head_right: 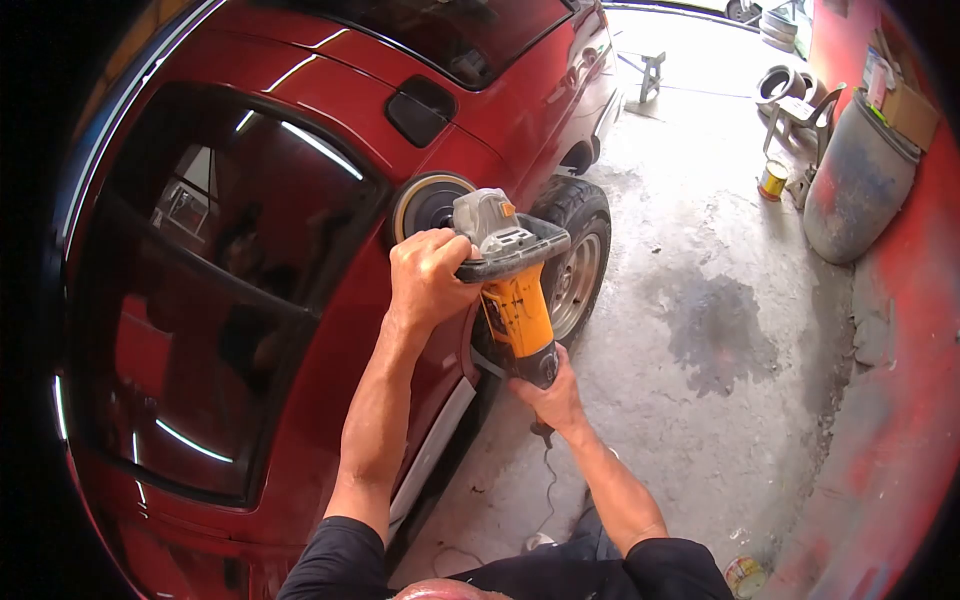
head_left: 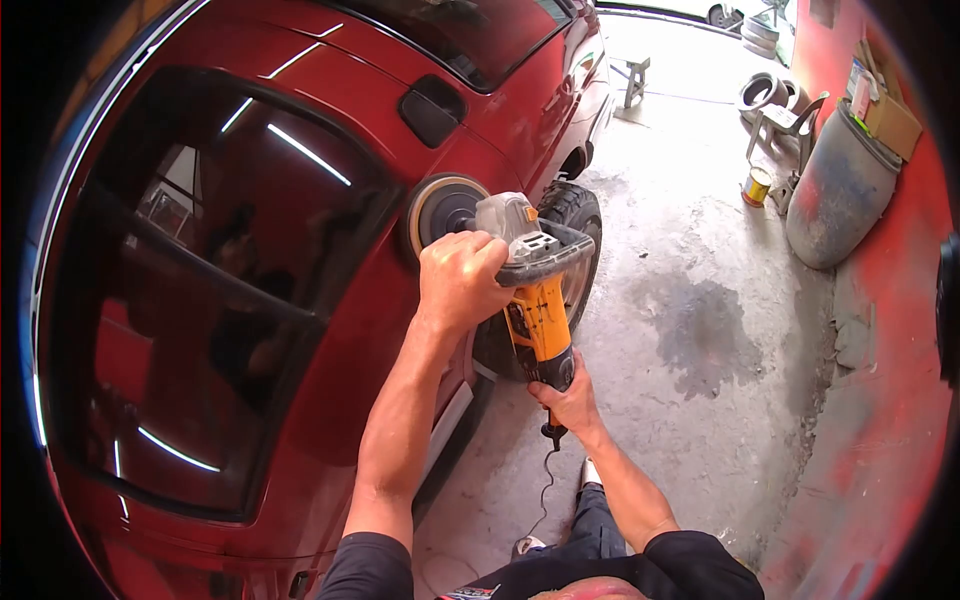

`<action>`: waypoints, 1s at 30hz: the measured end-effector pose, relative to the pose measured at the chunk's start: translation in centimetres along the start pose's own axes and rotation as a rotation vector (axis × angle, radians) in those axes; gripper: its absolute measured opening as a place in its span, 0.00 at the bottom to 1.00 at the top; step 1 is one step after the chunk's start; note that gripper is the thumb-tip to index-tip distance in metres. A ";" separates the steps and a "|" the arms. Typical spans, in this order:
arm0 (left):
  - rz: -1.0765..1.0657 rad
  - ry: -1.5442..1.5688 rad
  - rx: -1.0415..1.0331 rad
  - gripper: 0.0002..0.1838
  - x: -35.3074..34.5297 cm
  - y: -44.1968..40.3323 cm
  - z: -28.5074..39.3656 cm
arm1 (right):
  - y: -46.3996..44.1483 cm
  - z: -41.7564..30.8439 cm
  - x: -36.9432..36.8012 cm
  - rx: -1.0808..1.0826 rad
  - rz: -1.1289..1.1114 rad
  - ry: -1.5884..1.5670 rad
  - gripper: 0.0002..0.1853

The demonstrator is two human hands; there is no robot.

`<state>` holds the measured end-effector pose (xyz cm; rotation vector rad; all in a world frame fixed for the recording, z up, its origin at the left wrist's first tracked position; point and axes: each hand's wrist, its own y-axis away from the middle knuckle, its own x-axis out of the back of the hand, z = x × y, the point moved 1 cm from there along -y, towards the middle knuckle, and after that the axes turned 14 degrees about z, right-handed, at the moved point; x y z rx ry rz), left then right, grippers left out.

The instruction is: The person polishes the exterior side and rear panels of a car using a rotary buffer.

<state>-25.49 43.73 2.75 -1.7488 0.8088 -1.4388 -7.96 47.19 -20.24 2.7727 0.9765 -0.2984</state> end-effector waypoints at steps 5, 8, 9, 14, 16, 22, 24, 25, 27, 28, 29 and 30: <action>0.042 0.002 0.004 0.16 5.8 3.7 3.0 | 6.1 0.2 -0.3 0.038 -0.051 0.067 0.45; 0.020 -0.068 0.013 0.16 10.6 7.5 4.4 | 10.9 0.6 -1.3 0.010 -0.072 0.100 0.45; 0.020 -0.083 0.019 0.16 12.4 8.6 5.1 | 12.7 0.7 -1.6 -0.007 -0.074 0.114 0.45; 0.006 -0.149 0.049 0.16 22.2 15.1 8.7 | 21.6 4.7 -3.0 -0.078 -0.237 0.028 0.56; 0.000 -0.187 0.074 0.18 25.9 17.8 10.5 | 25.0 3.9 -3.9 -0.224 -0.286 0.015 0.56; -0.080 -0.299 0.189 0.20 34.7 24.3 15.8 | 34.5 10.4 -4.1 -0.042 -0.510 0.128 0.61; -0.117 -0.328 0.212 0.19 36.0 25.4 17.1 | 36.0 11.5 -4.1 -0.104 -0.554 0.134 0.61; -0.128 -0.330 0.209 0.19 36.1 25.7 17.3 | 36.4 12.0 -4.2 -0.131 -0.574 0.139 0.61; -0.149 -0.334 0.206 0.19 36.0 25.9 17.3 | 36.6 12.3 -4.3 -0.126 -0.570 0.139 0.61; -0.175 -0.325 0.208 0.19 35.6 25.5 17.1 | 36.4 12.3 -4.3 -0.120 -0.568 0.139 0.60; -0.172 -0.310 0.199 0.20 34.8 25.0 16.7 | 36.3 12.6 -4.3 -0.134 -0.545 0.114 0.60; -0.184 -0.288 0.188 0.20 33.9 24.5 16.2 | 36.0 13.0 -4.2 -0.143 -0.518 0.090 0.59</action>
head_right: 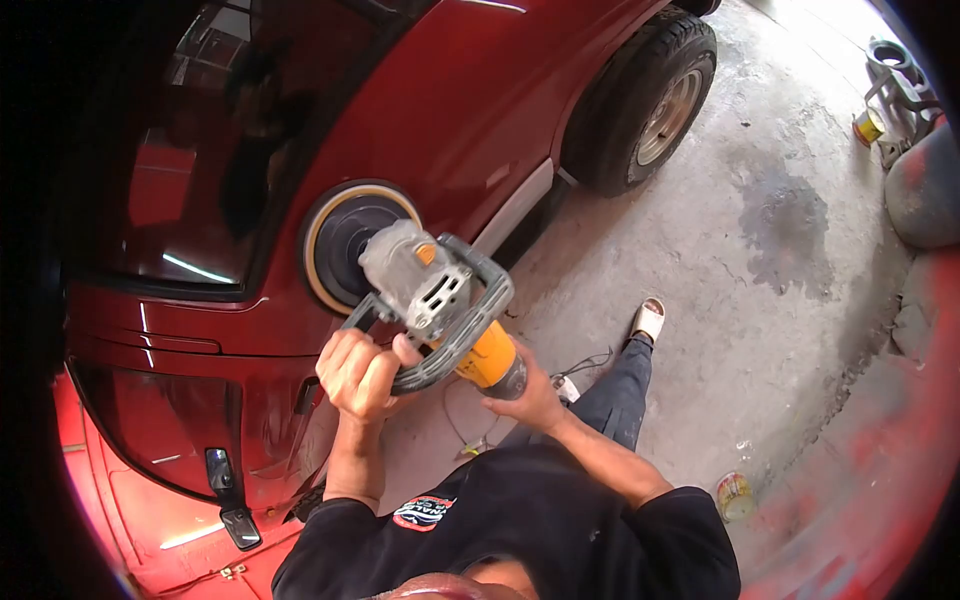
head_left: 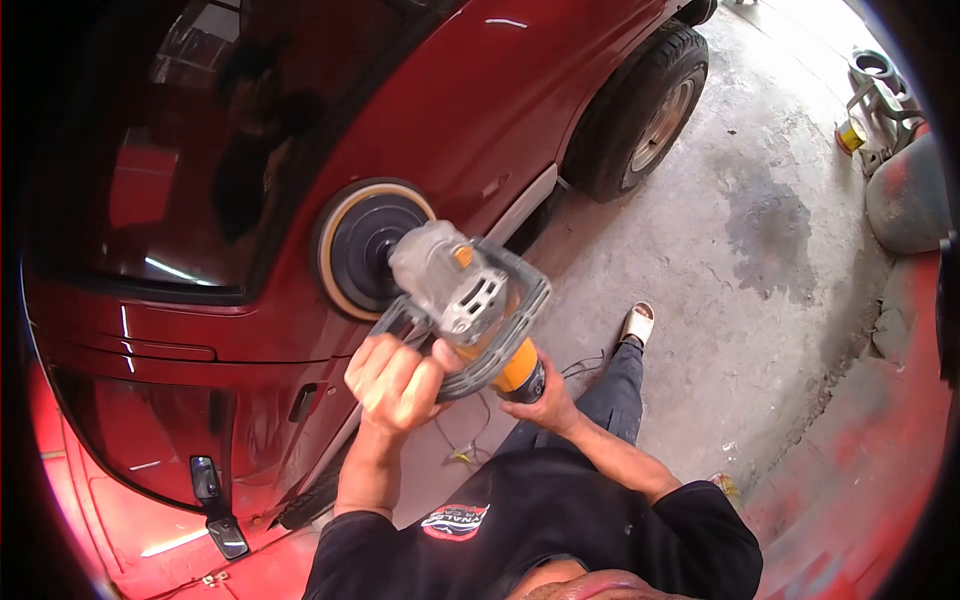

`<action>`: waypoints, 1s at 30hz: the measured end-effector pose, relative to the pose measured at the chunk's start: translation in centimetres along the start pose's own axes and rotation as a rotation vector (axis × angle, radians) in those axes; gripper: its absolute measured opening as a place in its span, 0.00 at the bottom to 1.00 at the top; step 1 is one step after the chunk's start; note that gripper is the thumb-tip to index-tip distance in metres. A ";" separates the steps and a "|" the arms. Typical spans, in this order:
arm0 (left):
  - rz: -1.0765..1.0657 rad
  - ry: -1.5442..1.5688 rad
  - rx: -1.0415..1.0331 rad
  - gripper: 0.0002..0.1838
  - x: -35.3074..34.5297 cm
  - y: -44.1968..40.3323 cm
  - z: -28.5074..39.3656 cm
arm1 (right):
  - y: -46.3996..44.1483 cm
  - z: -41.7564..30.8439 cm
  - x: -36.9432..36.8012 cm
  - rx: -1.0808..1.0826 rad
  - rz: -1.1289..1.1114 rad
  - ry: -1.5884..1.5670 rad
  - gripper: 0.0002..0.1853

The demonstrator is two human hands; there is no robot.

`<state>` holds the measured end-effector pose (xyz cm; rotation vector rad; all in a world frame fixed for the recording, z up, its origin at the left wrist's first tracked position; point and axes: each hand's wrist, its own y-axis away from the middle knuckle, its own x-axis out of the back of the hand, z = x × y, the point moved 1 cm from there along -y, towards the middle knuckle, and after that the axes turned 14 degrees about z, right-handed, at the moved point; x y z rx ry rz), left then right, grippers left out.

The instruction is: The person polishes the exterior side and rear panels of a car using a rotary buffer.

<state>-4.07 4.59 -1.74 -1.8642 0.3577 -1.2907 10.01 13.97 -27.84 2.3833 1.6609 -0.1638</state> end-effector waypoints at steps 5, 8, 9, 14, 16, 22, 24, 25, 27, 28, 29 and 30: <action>-0.062 0.100 -0.099 0.18 -6.8 -4.1 -0.5 | -3.1 -1.3 3.2 -0.150 0.143 -0.126 0.54; -0.039 0.143 -0.141 0.11 -11.6 -6.7 -0.3 | -5.7 -1.3 5.9 -0.068 0.237 -0.132 0.51; -0.026 0.149 -0.153 0.11 -13.1 -7.5 -0.2 | -6.7 -1.8 6.7 -0.038 0.258 -0.151 0.51; -0.006 0.197 -0.178 0.15 -18.5 -12.5 0.2 | -11.1 -4.2 11.1 -0.050 0.338 -0.100 0.50; 0.038 0.240 -0.171 0.16 -20.7 -15.0 0.7 | -12.8 -5.0 12.7 -0.065 0.343 -0.112 0.49; 0.039 0.255 -0.223 0.15 -26.1 -20.7 0.7 | -17.6 -8.6 16.8 -0.049 0.401 -0.142 0.48; 0.068 0.270 -0.227 0.15 -28.1 -22.5 0.7 | -19.2 -10.3 18.0 -0.020 0.432 -0.174 0.44; 0.083 0.278 -0.230 0.16 -29.1 -23.5 0.8 | -20.0 -10.7 18.6 -0.014 0.428 -0.199 0.44; 0.076 0.291 -0.218 0.17 -30.7 -25.4 1.0 | -21.5 -11.5 20.1 0.005 0.419 -0.246 0.43; 0.079 0.297 -0.215 0.17 -31.4 -26.1 1.1 | -21.8 -11.8 20.7 -0.066 0.418 -0.258 0.42; 0.089 0.304 -0.218 0.18 -32.1 -27.2 1.1 | -21.8 -11.5 21.4 -0.090 0.432 -0.235 0.42; 0.066 0.280 -0.233 0.19 -32.5 -28.4 1.3 | -22.0 -10.9 22.0 -0.088 0.451 -0.215 0.41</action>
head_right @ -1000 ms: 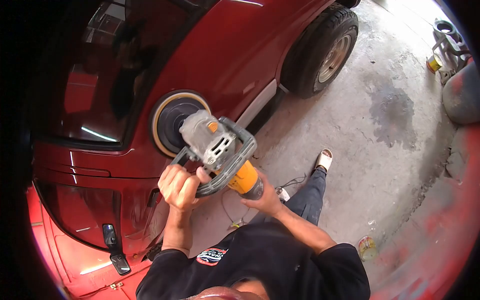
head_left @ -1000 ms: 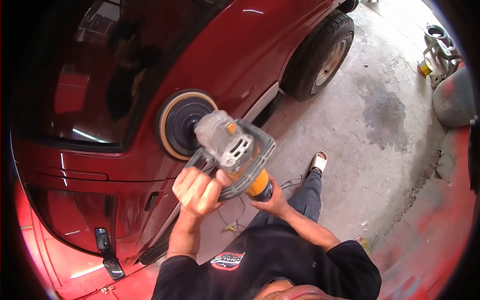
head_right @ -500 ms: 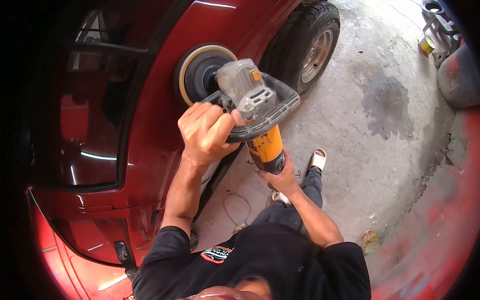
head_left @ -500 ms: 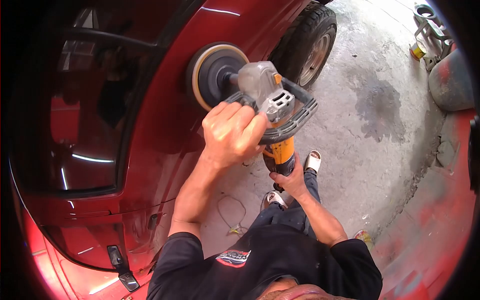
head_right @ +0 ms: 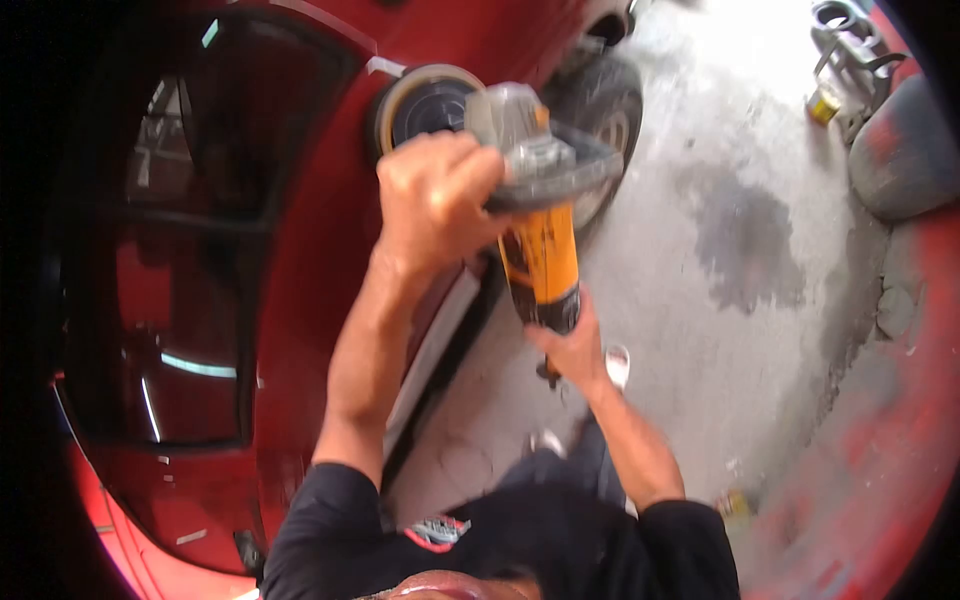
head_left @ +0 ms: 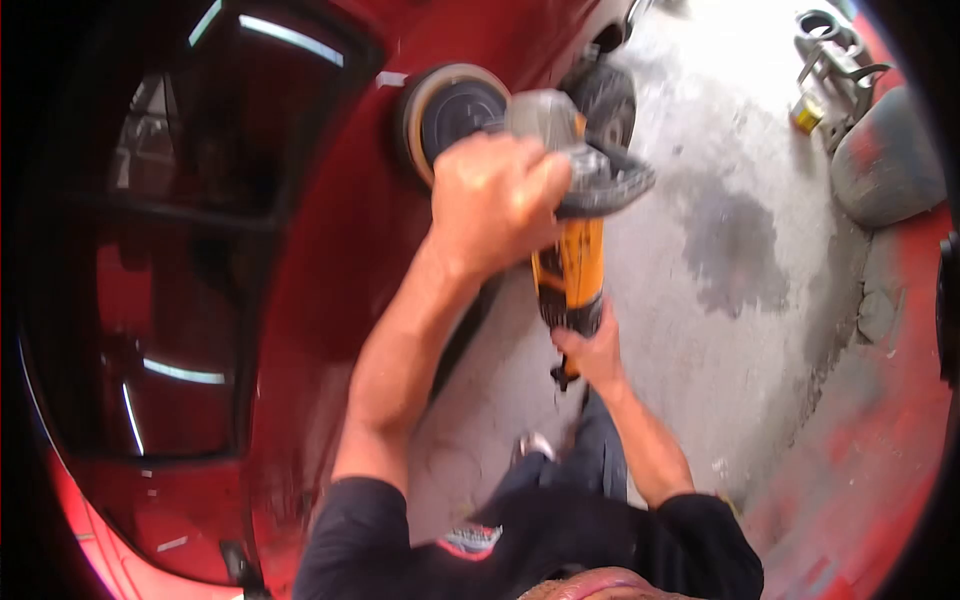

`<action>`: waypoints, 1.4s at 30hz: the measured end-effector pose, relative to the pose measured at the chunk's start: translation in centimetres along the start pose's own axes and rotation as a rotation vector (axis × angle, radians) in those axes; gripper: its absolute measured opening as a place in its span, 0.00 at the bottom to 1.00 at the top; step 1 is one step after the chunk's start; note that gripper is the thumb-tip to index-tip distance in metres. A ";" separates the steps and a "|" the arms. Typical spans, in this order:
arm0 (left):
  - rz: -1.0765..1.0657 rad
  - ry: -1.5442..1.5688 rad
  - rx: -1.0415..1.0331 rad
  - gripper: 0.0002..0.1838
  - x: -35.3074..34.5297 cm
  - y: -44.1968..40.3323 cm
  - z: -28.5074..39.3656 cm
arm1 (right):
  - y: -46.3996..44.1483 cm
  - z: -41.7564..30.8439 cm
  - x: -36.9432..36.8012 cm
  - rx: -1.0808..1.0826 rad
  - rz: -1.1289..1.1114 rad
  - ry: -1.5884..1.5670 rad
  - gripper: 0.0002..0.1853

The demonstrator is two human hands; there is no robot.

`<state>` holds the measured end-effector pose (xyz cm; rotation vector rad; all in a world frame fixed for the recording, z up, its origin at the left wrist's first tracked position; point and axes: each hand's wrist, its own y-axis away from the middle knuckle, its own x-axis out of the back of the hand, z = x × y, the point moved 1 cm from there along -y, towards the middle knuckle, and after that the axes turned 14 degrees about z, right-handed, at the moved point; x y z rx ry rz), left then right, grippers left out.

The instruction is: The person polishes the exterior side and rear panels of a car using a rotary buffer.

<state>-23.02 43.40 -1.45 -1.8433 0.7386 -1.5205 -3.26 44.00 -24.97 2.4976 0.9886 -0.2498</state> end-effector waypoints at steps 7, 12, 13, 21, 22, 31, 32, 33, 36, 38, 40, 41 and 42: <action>0.009 0.028 0.008 0.14 -4.9 -4.7 -2.2 | -6.5 -5.2 -0.5 0.130 0.070 -0.043 0.30; 0.022 0.005 0.030 0.13 -4.7 -6.2 -2.9 | -6.9 -7.5 -1.0 0.116 0.074 -0.087 0.30; 0.028 -0.005 0.036 0.13 -4.4 -6.0 -3.0 | -6.8 -7.7 -1.1 0.120 0.073 -0.082 0.30; 0.157 -0.016 0.031 0.11 4.8 1.0 -0.1 | 0.3 -2.8 -2.2 0.261 0.027 0.127 0.42; 0.165 -0.010 0.034 0.12 6.4 2.2 0.6 | 2.0 -2.3 -2.6 0.259 0.016 0.141 0.44; 0.117 -0.105 0.073 0.15 21.3 14.7 6.5 | 16.9 6.7 -6.6 0.201 -0.090 0.172 0.48; 0.104 -0.118 0.058 0.16 23.1 16.2 7.2 | 18.5 7.6 -6.7 0.204 -0.134 0.222 0.48; 0.117 -0.151 0.039 0.17 24.5 17.3 8.0 | 19.9 9.1 -6.6 0.098 -0.138 0.241 0.47; 0.075 -0.170 0.106 0.17 30.2 21.7 10.9 | 24.7 11.0 -7.8 0.052 -0.261 0.173 0.47; 0.092 -0.203 0.127 0.17 33.2 24.3 13.1 | 27.4 13.5 -7.6 0.138 -0.306 0.180 0.47; 0.089 -0.289 0.146 0.16 36.4 25.4 16.3 | 29.9 14.1 -7.2 0.170 -0.391 0.180 0.48; 0.090 -0.319 0.154 0.22 37.8 26.3 17.5 | 30.8 14.7 -7.1 0.187 -0.421 0.183 0.49; 0.100 -0.333 0.198 0.21 38.8 27.4 18.3 | 31.3 16.5 -6.9 0.235 -0.452 0.249 0.54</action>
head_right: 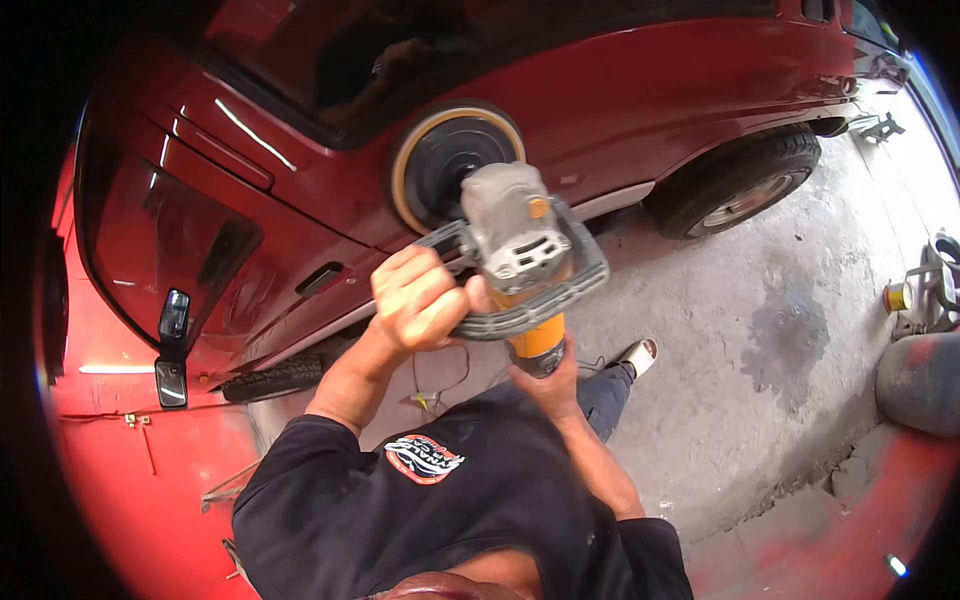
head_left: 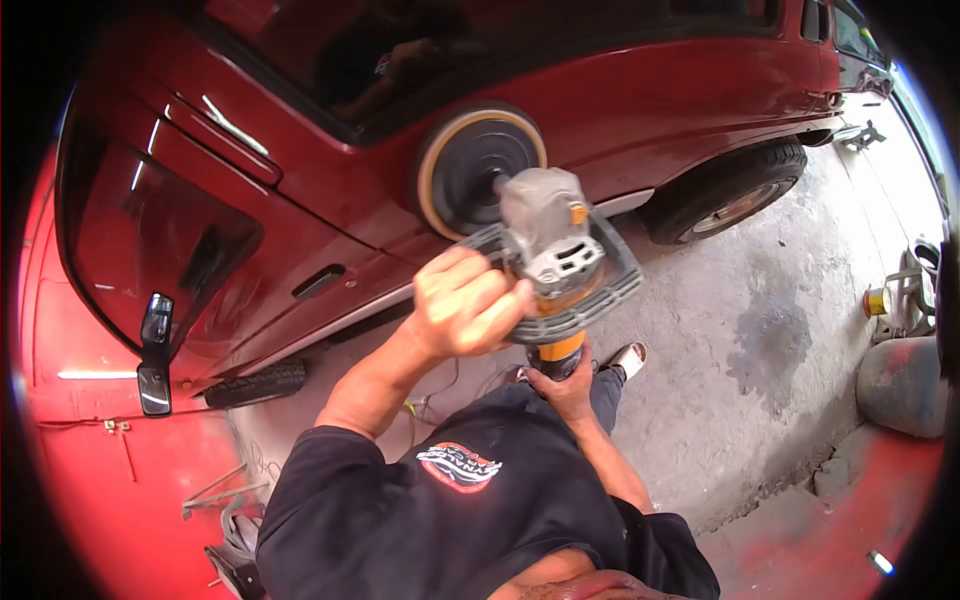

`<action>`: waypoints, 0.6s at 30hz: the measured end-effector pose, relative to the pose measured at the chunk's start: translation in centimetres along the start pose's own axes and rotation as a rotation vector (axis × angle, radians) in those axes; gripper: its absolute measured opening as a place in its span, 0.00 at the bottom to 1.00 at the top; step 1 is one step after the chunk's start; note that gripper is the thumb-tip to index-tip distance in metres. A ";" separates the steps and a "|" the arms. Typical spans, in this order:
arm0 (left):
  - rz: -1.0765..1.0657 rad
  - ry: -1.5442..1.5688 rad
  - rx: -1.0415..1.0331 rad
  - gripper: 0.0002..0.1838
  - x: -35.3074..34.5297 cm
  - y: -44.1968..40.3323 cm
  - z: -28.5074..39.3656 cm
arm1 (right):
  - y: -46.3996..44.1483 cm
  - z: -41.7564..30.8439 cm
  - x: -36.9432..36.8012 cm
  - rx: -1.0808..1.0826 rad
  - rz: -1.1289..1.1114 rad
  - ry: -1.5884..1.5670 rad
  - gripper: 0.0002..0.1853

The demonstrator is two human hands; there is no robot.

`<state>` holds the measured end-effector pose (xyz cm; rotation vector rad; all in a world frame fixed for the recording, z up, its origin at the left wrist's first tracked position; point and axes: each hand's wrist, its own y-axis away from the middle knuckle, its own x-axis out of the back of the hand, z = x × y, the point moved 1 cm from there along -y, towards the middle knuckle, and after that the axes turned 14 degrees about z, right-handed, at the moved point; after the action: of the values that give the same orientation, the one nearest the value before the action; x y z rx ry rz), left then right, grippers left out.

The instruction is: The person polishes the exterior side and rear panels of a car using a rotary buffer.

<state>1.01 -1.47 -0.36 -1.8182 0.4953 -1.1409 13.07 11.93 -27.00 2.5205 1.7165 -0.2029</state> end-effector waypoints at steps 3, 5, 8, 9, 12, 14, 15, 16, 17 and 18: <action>-0.038 -0.091 0.076 0.19 3.6 2.6 0.7 | 1.2 1.3 -1.2 -0.011 -0.128 -0.009 0.58; -0.011 -0.133 0.117 0.22 4.8 3.8 1.0 | 1.7 1.5 -1.5 -0.038 -0.216 0.011 0.61; -0.050 -0.167 0.167 0.20 5.6 4.2 1.6 | 1.1 -0.3 -1.6 0.041 -0.274 0.074 0.62; -0.052 -0.166 0.169 0.20 5.4 4.2 1.6 | 1.1 -0.2 -1.4 0.030 -0.270 0.072 0.62; -0.081 -0.150 0.175 0.18 3.8 3.1 1.8 | 0.5 -0.5 -0.3 0.006 -0.228 0.079 0.61; -0.072 -0.107 0.142 0.18 1.4 1.7 1.5 | -0.3 -1.1 0.9 -0.004 -0.183 0.093 0.61; -0.070 -0.093 0.128 0.18 0.2 1.0 1.4 | -0.7 -0.7 1.5 -0.025 -0.146 0.079 0.61; -0.054 -0.059 0.100 0.19 -1.3 0.2 1.1 | -1.2 -0.3 2.3 -0.044 -0.116 0.062 0.60; -0.055 -0.026 0.079 0.20 -2.7 -0.6 0.9 | -1.9 0.1 3.0 -0.062 -0.088 0.042 0.60; -0.042 -0.006 0.056 0.20 -4.4 -1.3 0.6 | -2.9 -1.0 3.8 -0.047 -0.048 0.049 0.58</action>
<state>-0.80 2.60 -1.53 -1.7910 0.4196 -1.1657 11.80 16.61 -26.56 2.4733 1.7787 -0.1030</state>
